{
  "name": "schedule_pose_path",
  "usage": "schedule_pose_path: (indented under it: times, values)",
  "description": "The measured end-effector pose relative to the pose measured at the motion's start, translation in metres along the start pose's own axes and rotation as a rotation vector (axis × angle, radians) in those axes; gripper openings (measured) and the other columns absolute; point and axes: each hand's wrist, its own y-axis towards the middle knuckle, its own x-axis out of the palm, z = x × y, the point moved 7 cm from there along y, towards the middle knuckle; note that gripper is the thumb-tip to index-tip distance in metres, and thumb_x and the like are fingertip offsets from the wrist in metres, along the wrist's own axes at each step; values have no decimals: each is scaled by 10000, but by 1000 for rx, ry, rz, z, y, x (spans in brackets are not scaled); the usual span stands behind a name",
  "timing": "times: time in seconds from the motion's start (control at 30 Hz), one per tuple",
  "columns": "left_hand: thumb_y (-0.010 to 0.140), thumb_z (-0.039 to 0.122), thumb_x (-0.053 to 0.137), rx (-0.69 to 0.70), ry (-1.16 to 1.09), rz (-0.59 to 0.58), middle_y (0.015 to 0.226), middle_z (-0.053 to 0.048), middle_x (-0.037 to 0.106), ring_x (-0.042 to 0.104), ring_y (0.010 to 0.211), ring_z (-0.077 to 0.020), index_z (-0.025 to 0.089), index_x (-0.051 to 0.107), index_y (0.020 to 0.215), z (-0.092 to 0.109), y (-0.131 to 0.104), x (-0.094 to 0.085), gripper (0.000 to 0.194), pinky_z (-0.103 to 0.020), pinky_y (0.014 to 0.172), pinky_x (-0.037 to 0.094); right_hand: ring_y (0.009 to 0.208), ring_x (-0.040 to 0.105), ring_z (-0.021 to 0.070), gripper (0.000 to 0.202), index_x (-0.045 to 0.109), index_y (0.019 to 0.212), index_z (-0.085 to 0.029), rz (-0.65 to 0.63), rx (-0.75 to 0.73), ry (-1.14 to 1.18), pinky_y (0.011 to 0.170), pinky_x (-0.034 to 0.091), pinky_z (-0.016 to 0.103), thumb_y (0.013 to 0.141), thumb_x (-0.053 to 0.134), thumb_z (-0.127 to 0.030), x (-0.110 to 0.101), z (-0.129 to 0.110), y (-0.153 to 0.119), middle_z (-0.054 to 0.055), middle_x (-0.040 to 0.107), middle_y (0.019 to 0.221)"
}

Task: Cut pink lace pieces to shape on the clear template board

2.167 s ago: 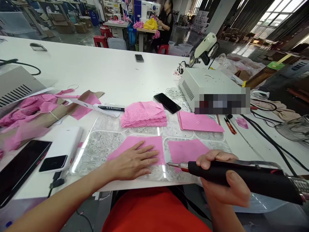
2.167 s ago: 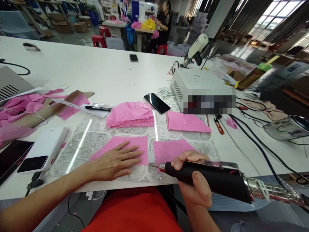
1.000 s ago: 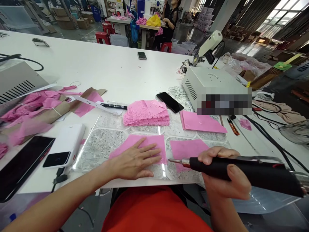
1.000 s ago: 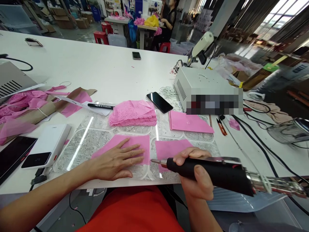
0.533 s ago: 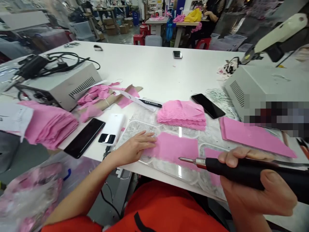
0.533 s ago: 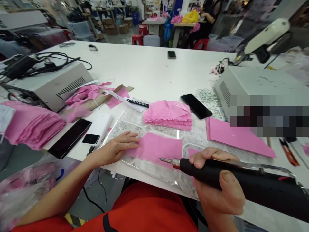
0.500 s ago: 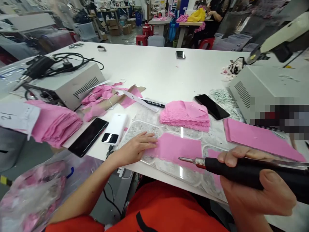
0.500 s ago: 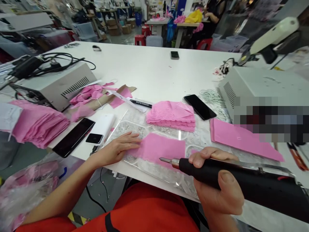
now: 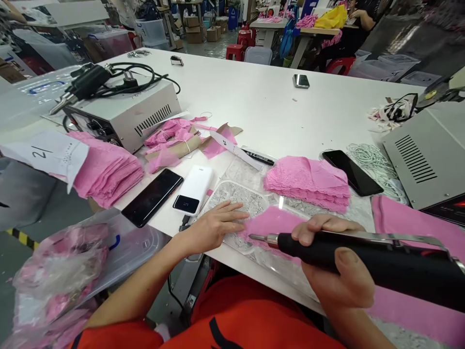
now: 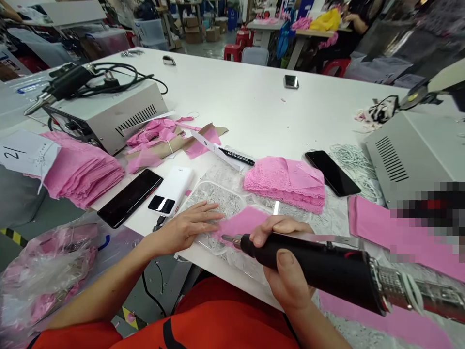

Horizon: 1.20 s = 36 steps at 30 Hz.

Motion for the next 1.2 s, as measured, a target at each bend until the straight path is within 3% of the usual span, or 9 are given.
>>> schedule_pose_path:
  times: [0.13,0.73,0.97,1.2]
  values:
    - [889,2,388,14,5,-20,1380,-31,545,331,1403,-224,202,635,1187,0,1,3,435,-473,1153,294,598,569,116,161,641,911,-211,-29,4,-3,594,538,314,783,632,-307,7,3,0,5,598,812]
    - [829,-38,396,27,-61,73,1328,-25,591,390,1371,-231,185,698,932,1,0,-1,390,-461,1126,349,599,559,125,187,632,911,-219,-67,35,-28,595,533,330,775,656,-345,19,8,-3,12,586,804]
    - [809,-46,394,81,-103,158,1262,-56,639,436,1340,-230,156,679,863,4,0,-7,354,-435,1079,423,579,538,133,199,633,906,-228,-67,31,-58,579,524,339,766,657,-367,19,8,-4,16,584,793]
    - [784,-69,393,55,-100,153,1253,-57,644,436,1341,-218,160,655,804,3,1,-5,349,-407,1080,429,616,497,130,268,575,918,-244,-77,65,-163,647,498,374,755,660,-439,9,13,-8,12,530,832]
